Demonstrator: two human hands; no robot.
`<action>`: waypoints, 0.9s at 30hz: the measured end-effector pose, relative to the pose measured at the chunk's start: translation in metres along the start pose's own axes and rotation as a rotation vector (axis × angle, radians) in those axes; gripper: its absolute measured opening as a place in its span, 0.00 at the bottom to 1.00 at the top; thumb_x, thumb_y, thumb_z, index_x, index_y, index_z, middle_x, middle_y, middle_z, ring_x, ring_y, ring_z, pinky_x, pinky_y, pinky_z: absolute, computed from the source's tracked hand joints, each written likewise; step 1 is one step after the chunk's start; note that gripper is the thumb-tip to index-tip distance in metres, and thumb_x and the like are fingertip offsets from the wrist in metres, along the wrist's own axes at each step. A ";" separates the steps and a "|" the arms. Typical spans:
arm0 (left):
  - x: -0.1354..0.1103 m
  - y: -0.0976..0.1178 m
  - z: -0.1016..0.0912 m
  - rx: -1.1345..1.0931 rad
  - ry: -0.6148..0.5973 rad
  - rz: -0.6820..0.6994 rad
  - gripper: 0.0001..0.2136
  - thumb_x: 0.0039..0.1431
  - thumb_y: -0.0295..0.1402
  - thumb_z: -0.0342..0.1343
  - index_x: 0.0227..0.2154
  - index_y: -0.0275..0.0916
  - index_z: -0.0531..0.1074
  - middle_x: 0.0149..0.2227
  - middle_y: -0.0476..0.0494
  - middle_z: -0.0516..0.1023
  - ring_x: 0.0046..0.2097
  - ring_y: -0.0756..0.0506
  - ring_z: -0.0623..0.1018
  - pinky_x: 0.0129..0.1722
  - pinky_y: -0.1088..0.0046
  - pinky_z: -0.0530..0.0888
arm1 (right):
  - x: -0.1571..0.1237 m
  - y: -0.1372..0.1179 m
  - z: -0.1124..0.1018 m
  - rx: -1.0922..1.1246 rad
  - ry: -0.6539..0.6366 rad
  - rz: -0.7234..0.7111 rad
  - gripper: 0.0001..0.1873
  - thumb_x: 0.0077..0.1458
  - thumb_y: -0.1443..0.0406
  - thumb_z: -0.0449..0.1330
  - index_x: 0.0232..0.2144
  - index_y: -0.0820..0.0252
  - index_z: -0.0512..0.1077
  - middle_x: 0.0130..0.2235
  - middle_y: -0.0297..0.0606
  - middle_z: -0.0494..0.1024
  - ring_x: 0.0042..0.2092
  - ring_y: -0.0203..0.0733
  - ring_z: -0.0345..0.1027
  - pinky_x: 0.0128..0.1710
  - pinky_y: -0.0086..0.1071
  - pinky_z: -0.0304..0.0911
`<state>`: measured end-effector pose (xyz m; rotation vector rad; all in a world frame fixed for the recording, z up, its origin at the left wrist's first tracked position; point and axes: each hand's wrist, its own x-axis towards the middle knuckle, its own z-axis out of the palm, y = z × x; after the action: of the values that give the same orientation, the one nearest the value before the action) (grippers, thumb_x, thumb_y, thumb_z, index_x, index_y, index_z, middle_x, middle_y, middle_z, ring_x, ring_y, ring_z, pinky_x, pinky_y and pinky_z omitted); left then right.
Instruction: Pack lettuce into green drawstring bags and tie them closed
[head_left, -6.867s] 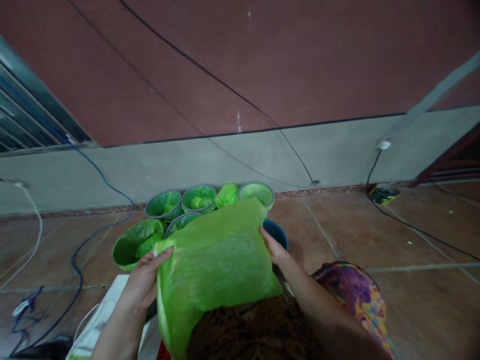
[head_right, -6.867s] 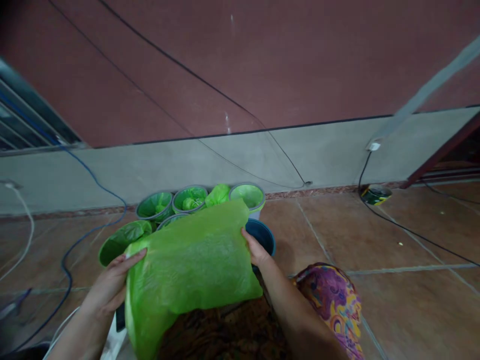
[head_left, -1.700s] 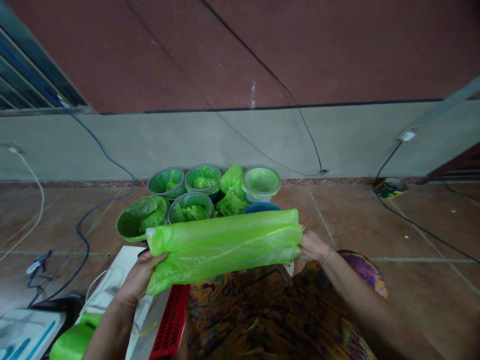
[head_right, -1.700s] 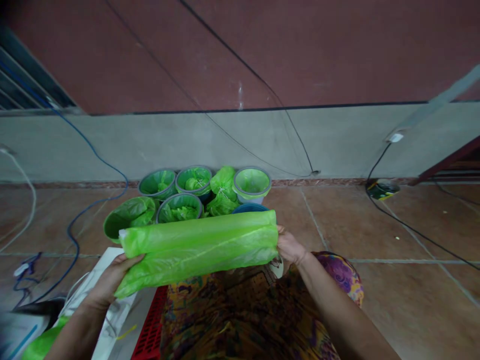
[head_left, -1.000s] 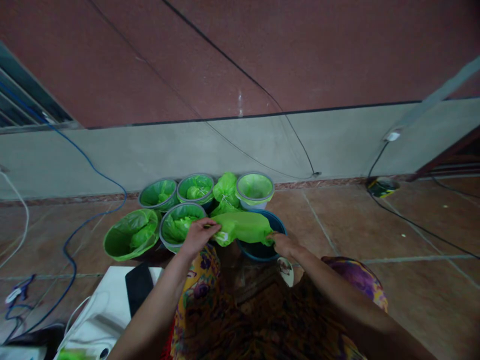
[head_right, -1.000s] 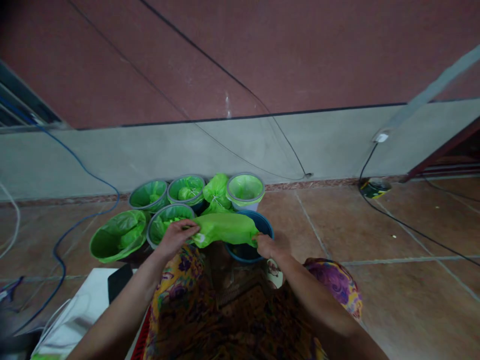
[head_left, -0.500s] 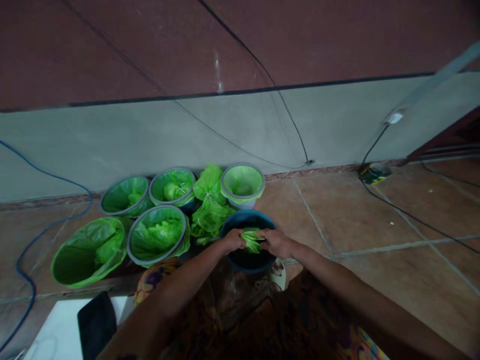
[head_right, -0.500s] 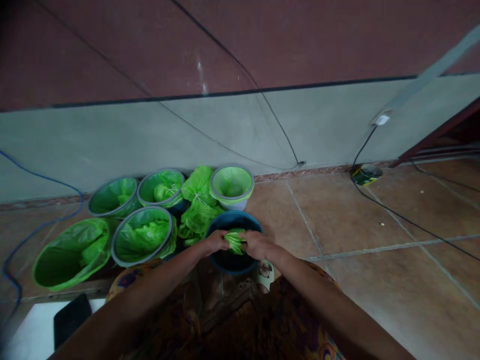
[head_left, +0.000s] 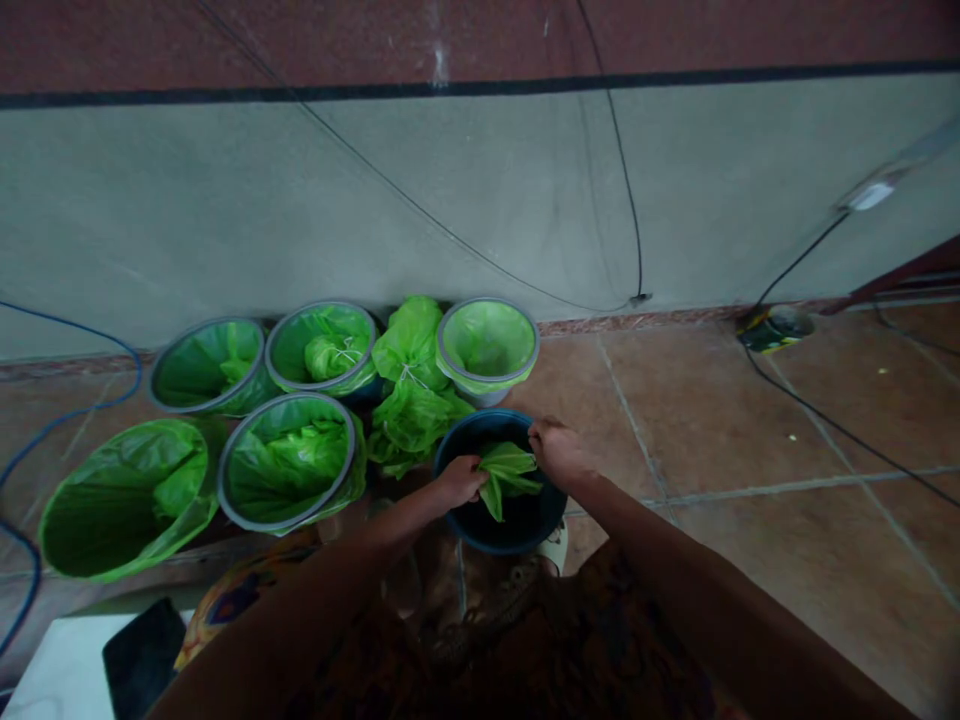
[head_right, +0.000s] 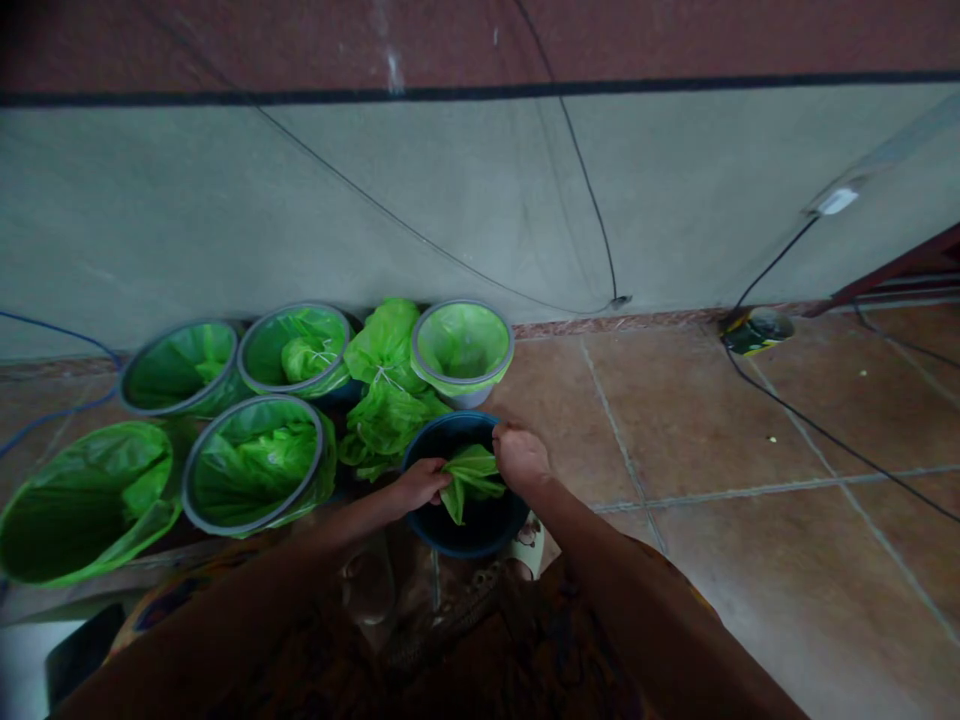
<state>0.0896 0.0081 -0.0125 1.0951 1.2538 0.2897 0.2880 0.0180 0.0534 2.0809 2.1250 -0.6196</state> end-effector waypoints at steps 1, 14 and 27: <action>-0.002 0.001 0.000 -0.047 0.012 -0.008 0.08 0.54 0.34 0.54 0.30 0.33 0.72 0.21 0.50 0.71 0.21 0.53 0.70 0.23 0.79 0.67 | -0.001 -0.003 -0.003 0.024 0.017 0.004 0.16 0.64 0.64 0.47 0.40 0.61 0.74 0.41 0.45 0.79 0.44 0.43 0.72 0.43 0.31 0.59; -0.011 0.018 -0.008 0.028 0.212 0.055 0.12 0.57 0.37 0.52 0.26 0.35 0.74 0.18 0.52 0.69 0.22 0.52 0.69 0.25 0.77 0.67 | -0.015 -0.003 -0.003 -0.096 -0.341 -0.224 0.13 0.52 0.68 0.57 0.39 0.59 0.79 0.40 0.43 0.81 0.43 0.46 0.74 0.38 0.30 0.61; -0.023 0.057 -0.029 0.581 0.241 0.337 0.13 0.61 0.31 0.48 0.36 0.38 0.80 0.32 0.47 0.81 0.35 0.48 0.77 0.37 0.76 0.69 | -0.013 -0.006 0.000 -0.033 -0.177 -0.019 0.27 0.56 0.48 0.56 0.48 0.62 0.73 0.47 0.51 0.77 0.49 0.50 0.72 0.46 0.35 0.63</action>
<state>0.0781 0.0348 0.0488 1.8224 1.4048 0.3266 0.2832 0.0060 0.0593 1.9131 2.0448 -0.7361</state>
